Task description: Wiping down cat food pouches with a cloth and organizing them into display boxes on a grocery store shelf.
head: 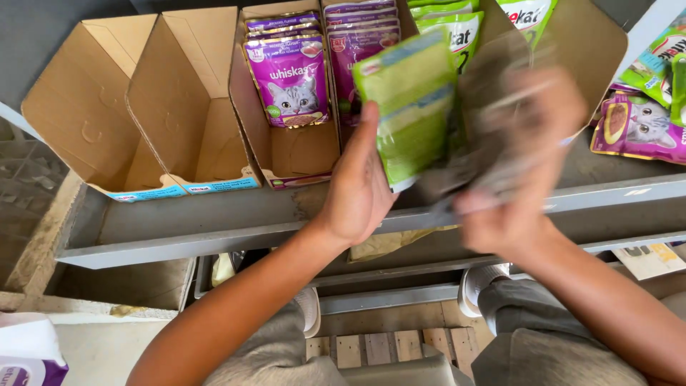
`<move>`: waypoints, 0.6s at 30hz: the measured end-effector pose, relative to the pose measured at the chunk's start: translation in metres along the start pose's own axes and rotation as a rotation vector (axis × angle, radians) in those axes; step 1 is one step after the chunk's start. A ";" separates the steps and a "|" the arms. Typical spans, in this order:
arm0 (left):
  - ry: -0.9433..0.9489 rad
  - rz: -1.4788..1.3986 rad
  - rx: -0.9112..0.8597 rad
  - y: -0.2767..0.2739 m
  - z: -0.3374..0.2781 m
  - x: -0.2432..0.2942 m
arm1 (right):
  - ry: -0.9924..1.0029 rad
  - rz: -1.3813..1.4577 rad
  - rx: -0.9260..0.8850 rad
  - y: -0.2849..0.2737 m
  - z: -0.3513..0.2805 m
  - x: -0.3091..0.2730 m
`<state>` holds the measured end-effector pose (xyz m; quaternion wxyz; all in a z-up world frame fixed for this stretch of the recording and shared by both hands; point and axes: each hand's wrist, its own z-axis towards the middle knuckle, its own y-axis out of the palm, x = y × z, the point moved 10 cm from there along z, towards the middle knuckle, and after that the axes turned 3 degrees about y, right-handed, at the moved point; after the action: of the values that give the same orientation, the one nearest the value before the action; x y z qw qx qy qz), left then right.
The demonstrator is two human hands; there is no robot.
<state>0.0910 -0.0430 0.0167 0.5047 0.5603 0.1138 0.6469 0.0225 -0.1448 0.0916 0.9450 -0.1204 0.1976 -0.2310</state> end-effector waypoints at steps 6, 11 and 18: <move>0.029 -0.038 -0.106 -0.006 -0.008 -0.001 | -0.109 -0.291 -0.343 0.039 0.003 -0.006; 0.070 -0.033 -0.165 -0.006 -0.006 -0.007 | -0.121 -0.299 -0.330 0.040 -0.003 -0.011; 0.086 0.147 -0.199 0.024 -0.007 0.004 | -0.068 -0.272 -0.272 0.028 0.011 -0.017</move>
<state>0.0730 -0.0479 0.0332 0.5038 0.4859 0.0293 0.7136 0.0240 -0.1108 0.0984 0.8861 -0.2806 0.1769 -0.3237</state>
